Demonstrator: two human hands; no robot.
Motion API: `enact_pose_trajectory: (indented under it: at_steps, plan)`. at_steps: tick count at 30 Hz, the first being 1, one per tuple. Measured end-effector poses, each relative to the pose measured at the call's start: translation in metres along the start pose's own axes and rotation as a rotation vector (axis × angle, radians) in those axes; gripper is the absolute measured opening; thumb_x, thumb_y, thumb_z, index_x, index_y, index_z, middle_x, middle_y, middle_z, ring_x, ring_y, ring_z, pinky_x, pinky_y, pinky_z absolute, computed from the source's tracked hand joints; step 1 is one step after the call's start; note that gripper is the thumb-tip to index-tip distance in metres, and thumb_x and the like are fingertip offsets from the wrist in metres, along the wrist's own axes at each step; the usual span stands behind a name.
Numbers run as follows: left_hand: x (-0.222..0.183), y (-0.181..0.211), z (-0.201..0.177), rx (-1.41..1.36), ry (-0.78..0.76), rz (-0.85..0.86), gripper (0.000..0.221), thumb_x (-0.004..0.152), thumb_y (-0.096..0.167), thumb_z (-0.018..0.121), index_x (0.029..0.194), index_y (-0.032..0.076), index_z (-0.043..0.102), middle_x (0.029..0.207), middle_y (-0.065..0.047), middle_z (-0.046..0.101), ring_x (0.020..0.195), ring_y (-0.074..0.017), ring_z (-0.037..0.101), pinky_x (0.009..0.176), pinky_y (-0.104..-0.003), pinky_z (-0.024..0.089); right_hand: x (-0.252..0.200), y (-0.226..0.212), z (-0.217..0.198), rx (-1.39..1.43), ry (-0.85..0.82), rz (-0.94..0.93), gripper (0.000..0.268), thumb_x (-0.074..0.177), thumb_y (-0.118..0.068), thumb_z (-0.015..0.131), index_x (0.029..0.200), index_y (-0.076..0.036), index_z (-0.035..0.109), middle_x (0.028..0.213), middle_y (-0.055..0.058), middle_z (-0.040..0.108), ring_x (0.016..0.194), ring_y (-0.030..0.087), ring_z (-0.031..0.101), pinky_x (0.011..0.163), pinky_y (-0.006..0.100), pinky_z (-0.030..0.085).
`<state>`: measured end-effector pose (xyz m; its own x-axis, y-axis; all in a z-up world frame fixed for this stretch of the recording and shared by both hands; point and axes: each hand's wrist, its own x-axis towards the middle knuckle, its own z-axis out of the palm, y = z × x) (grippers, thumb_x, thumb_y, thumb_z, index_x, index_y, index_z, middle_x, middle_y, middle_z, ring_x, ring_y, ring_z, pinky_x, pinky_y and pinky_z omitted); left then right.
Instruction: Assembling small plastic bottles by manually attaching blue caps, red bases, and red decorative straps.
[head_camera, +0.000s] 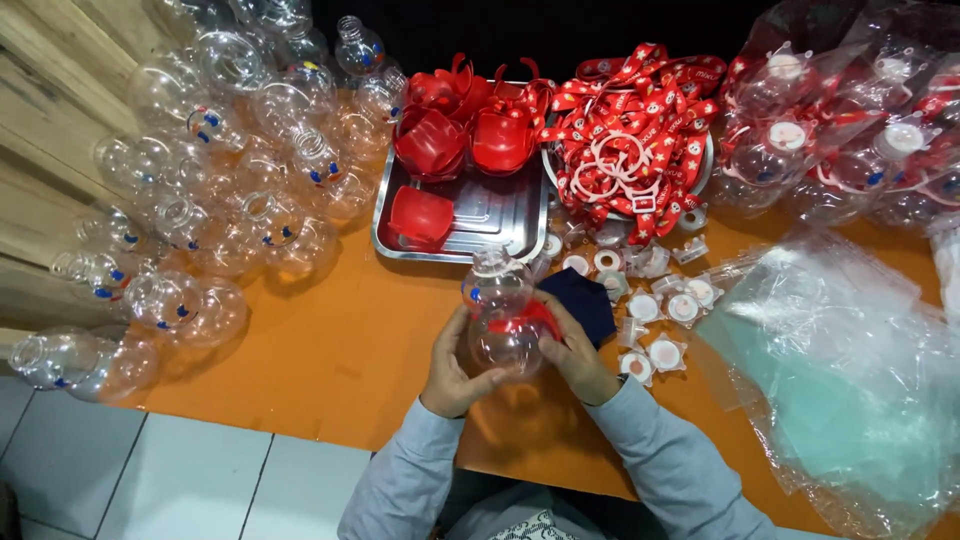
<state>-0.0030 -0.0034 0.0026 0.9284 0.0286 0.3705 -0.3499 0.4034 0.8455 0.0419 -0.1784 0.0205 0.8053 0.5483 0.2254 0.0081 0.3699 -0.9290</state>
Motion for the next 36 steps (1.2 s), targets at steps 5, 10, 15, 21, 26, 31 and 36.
enact_pose_trajectory:
  at_steps: [5, 10, 15, 21, 26, 31, 36]
  plan:
    - [0.004, 0.012, 0.012, 0.235, 0.173, 0.187, 0.098, 0.06, 0.013, 0.097, 0.14, -0.007, 0.044, 0.128, -0.021, 0.06, 0.12, -0.0316, 0.061, 0.1, -0.046, 0.053, -0.001, 0.001, -0.007, -0.391, 0.004, -0.136, 0.07, 0.1, -0.036, 0.056, 0.155, 0.004, 0.036, 0.138, 0.017, 0.045, 0.132, 0.027, 0.041, 0.116, 0.046, 0.029]
    - [0.0, 0.011, 0.011, 0.652, 0.216, 0.228, 0.101, 0.056, 0.027, 0.099, 0.138, -0.006, 0.051, 0.128, -0.024, 0.06, 0.119, -0.0382, 0.061, 0.101, -0.049, 0.051, 0.001, 0.0, 0.003, -0.436, 0.027, -0.175, 0.08, 0.089, -0.026, 0.077, 0.152, 0.006, 0.039, 0.139, 0.021, 0.048, 0.133, 0.03, 0.047, 0.115, 0.046, 0.034]
    - [-0.003, 0.012, 0.009, 0.753, 0.177, 0.215, 0.098, 0.059, 0.025, 0.093, 0.143, -0.001, 0.048, 0.141, -0.028, 0.049, 0.131, -0.0484, 0.05, 0.109, -0.058, 0.043, 0.003, -0.008, 0.01, -0.323, 0.059, -0.134, 0.075, 0.088, -0.02, 0.079, 0.149, 0.003, 0.043, 0.131, 0.017, 0.056, 0.128, 0.025, 0.053, 0.113, 0.045, 0.039]
    - [-0.005, 0.009, 0.006, 0.705, 0.157, 0.17, 0.102, 0.059, 0.024, 0.094, 0.146, -0.001, 0.046, 0.138, -0.029, 0.05, 0.129, -0.0485, 0.052, 0.105, -0.057, 0.046, 0.005, -0.005, 0.008, -0.277, 0.023, -0.121, 0.072, 0.086, -0.019, 0.08, 0.146, 0.002, 0.047, 0.13, 0.017, 0.059, 0.125, 0.026, 0.057, 0.11, 0.046, 0.044]
    - [-0.008, -0.001, 0.007, 0.769, 0.144, 0.179, 0.105, 0.06, 0.026, 0.092, 0.149, -0.001, 0.041, 0.139, -0.028, 0.046, 0.13, -0.0478, 0.049, 0.107, -0.057, 0.044, 0.005, -0.009, 0.009, -0.284, 0.022, -0.137, 0.06, 0.092, -0.016, 0.074, 0.143, 0.003, 0.05, 0.126, 0.018, 0.059, 0.122, 0.026, 0.057, 0.106, 0.046, 0.047]
    - [-0.01, -0.002, 0.007, 0.825, 0.138, 0.206, 0.106, 0.062, 0.029, 0.091, 0.149, -0.002, 0.039, 0.139, -0.029, 0.045, 0.13, -0.0481, 0.049, 0.107, -0.057, 0.045, 0.003, -0.007, 0.008, -0.299, 0.03, -0.142, 0.057, 0.093, -0.016, 0.073, 0.141, 0.003, 0.051, 0.125, 0.017, 0.06, 0.12, 0.026, 0.059, 0.104, 0.045, 0.049]
    - [-0.01, 0.0, 0.011, 0.795, 0.202, 0.204, 0.118, 0.059, 0.036, 0.093, 0.152, -0.003, 0.031, 0.141, -0.03, 0.043, 0.127, -0.0463, 0.051, 0.105, -0.056, 0.045, 0.002, -0.011, 0.013, -0.266, 0.04, -0.117, 0.057, 0.092, -0.016, 0.073, 0.142, 0.003, 0.051, 0.122, 0.017, 0.062, 0.116, 0.025, 0.061, 0.098, 0.045, 0.053]
